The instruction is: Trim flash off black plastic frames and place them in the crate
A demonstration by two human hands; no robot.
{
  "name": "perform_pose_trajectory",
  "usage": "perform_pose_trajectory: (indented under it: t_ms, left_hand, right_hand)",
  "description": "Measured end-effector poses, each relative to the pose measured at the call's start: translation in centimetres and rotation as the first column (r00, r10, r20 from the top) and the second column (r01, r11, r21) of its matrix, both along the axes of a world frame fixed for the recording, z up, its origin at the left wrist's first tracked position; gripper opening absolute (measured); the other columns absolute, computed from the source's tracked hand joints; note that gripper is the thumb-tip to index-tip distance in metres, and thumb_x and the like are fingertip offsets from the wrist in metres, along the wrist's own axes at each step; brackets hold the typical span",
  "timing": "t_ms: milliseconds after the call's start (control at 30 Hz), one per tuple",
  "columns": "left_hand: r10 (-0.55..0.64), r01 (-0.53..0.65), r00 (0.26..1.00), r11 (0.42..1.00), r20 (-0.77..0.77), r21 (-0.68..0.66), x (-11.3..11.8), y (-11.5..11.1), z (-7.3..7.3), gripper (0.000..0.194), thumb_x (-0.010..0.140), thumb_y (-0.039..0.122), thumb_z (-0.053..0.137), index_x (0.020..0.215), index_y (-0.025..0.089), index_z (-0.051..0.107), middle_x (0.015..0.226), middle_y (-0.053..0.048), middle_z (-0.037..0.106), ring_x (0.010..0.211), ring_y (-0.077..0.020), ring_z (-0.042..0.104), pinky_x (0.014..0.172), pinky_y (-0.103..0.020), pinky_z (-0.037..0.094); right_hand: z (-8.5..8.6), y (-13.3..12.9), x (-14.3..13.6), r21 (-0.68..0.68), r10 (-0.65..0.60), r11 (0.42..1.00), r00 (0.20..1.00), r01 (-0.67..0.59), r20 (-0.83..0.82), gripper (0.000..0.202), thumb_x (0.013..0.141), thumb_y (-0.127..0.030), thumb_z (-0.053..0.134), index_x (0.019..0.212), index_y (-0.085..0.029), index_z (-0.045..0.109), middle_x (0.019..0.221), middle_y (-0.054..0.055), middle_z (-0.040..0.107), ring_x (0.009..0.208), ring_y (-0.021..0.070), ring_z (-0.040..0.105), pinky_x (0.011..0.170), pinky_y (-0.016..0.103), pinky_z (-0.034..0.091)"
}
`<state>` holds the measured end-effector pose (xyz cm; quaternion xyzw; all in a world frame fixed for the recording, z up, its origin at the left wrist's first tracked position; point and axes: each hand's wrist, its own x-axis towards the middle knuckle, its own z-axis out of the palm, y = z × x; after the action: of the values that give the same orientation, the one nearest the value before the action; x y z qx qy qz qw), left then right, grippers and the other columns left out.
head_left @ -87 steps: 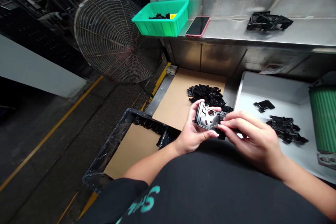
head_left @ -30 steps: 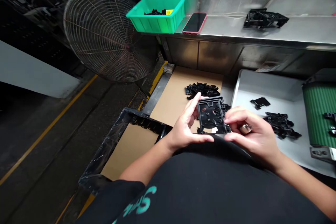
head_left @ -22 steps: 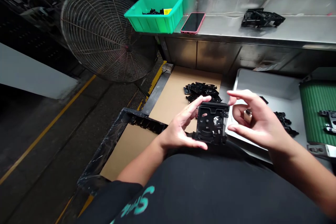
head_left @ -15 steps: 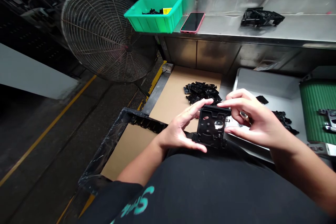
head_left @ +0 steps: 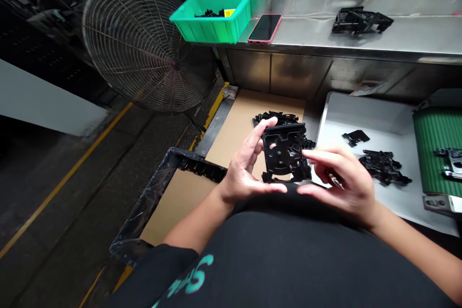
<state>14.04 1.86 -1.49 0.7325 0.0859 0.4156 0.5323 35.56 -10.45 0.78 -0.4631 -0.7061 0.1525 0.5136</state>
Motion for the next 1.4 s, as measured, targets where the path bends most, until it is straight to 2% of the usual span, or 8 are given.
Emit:
perform_pose_trajectory:
  t_ms: [267,500,667,967,1067,1167,1267,1400]
  left_hand:
    - [0.013,-0.013,0.999,1.000,-0.036,0.000,0.3,-0.2,-0.2,0.123,0.071,0.057,0.094,0.170,0.038,0.022,0.176,-0.012,0.031,0.161,-0.0385,0.035,0.129,-0.053,0.042]
    - [-0.019,0.017,0.997,0.999,-0.071,-0.028,-0.1,0.2,0.0,0.127,0.067,0.047,0.099,0.170,0.039,0.024,0.177,-0.012,0.029,0.162,-0.0389,0.034,0.126,-0.053,0.046]
    - [0.006,-0.008,0.997,1.000,-0.075,-0.025,-0.1,0.0,0.1,0.127,0.066,0.047,0.099,0.169,0.039,0.026,0.177,-0.013,0.030,0.162,-0.0391,0.034,0.126,-0.052,0.047]
    - [0.073,-0.074,0.994,0.997,-0.079,-0.011,0.1,-0.2,-0.2,0.127,0.063,0.052,0.100,0.168,0.038,0.029,0.175,-0.014,0.035,0.162,-0.0378,0.034,0.129,-0.054,0.041]
    - [0.062,-0.063,0.996,0.998,-0.062,-0.027,0.1,-0.2,-0.1,0.129,0.061,0.049,0.101,0.168,0.038,0.030,0.175,-0.013,0.035,0.162,-0.0367,0.034,0.130,-0.052,0.041]
    - [0.043,-0.045,0.998,0.999,-0.051,-0.031,0.2,-0.1,0.0,0.128,0.062,0.046,0.102,0.168,0.038,0.030,0.175,-0.012,0.036,0.162,-0.0356,0.034,0.129,-0.049,0.043]
    - [0.039,-0.040,0.996,0.999,-0.079,-0.008,0.2,-0.1,0.2,0.127,0.065,0.051,0.099,0.169,0.037,0.027,0.176,-0.013,0.033,0.162,-0.0368,0.035,0.126,-0.049,0.046]
    - [0.037,-0.034,0.992,0.999,-0.124,0.032,0.1,0.2,0.4,0.128,0.067,0.057,0.096,0.170,0.037,0.023,0.177,-0.014,0.028,0.163,-0.0395,0.032,0.125,-0.054,0.046]
  right_hand:
    - [-0.3,-0.3,-0.4,-0.008,-0.033,0.999,0.998,0.032,-0.045,0.068,0.091,-0.011,0.080,0.152,-0.032,0.059,0.109,0.005,0.061,0.066,0.0103,0.049,0.053,0.026,0.046]
    - [-0.3,-0.3,-0.5,0.002,-0.056,0.998,0.997,0.056,-0.061,0.066,0.090,-0.010,0.081,0.149,-0.032,0.063,0.106,0.004,0.063,0.064,0.0104,0.049,0.053,0.027,0.047]
    - [-0.6,-0.8,-0.7,0.069,-0.137,0.988,0.990,0.138,-0.025,0.058,0.087,-0.006,0.083,0.140,-0.027,0.070,0.105,0.006,0.068,0.064,0.0112,0.054,0.054,0.028,0.049]
    - [-1.3,-0.9,-0.9,0.273,-0.279,0.923,0.960,0.270,-0.003,0.040,0.080,-0.006,0.089,0.113,-0.024,0.077,0.096,0.006,0.073,0.079,0.0208,0.069,0.061,0.034,0.060]
    - [-1.3,-0.7,-0.8,0.238,-0.236,0.941,0.971,0.241,-0.048,0.041,0.079,-0.007,0.091,0.113,-0.024,0.074,0.097,0.004,0.070,0.069,0.0155,0.064,0.052,0.030,0.055]
    - [-1.5,-0.7,-0.8,0.122,-0.204,0.967,0.969,0.222,-0.139,0.054,0.079,-0.009,0.091,0.126,-0.026,0.071,0.106,0.004,0.067,0.061,0.0105,0.056,0.050,0.029,0.052]
    - [-1.6,-0.8,-0.7,0.014,-0.205,0.978,0.968,0.209,-0.146,0.064,0.083,-0.011,0.088,0.140,-0.031,0.066,0.114,0.005,0.065,0.062,0.0106,0.055,0.054,0.031,0.054]
    - [-1.1,-0.8,-0.5,-0.005,-0.179,0.984,0.980,0.179,-0.092,0.067,0.086,-0.012,0.085,0.146,-0.035,0.065,0.118,0.006,0.065,0.063,0.0112,0.054,0.053,0.031,0.053]
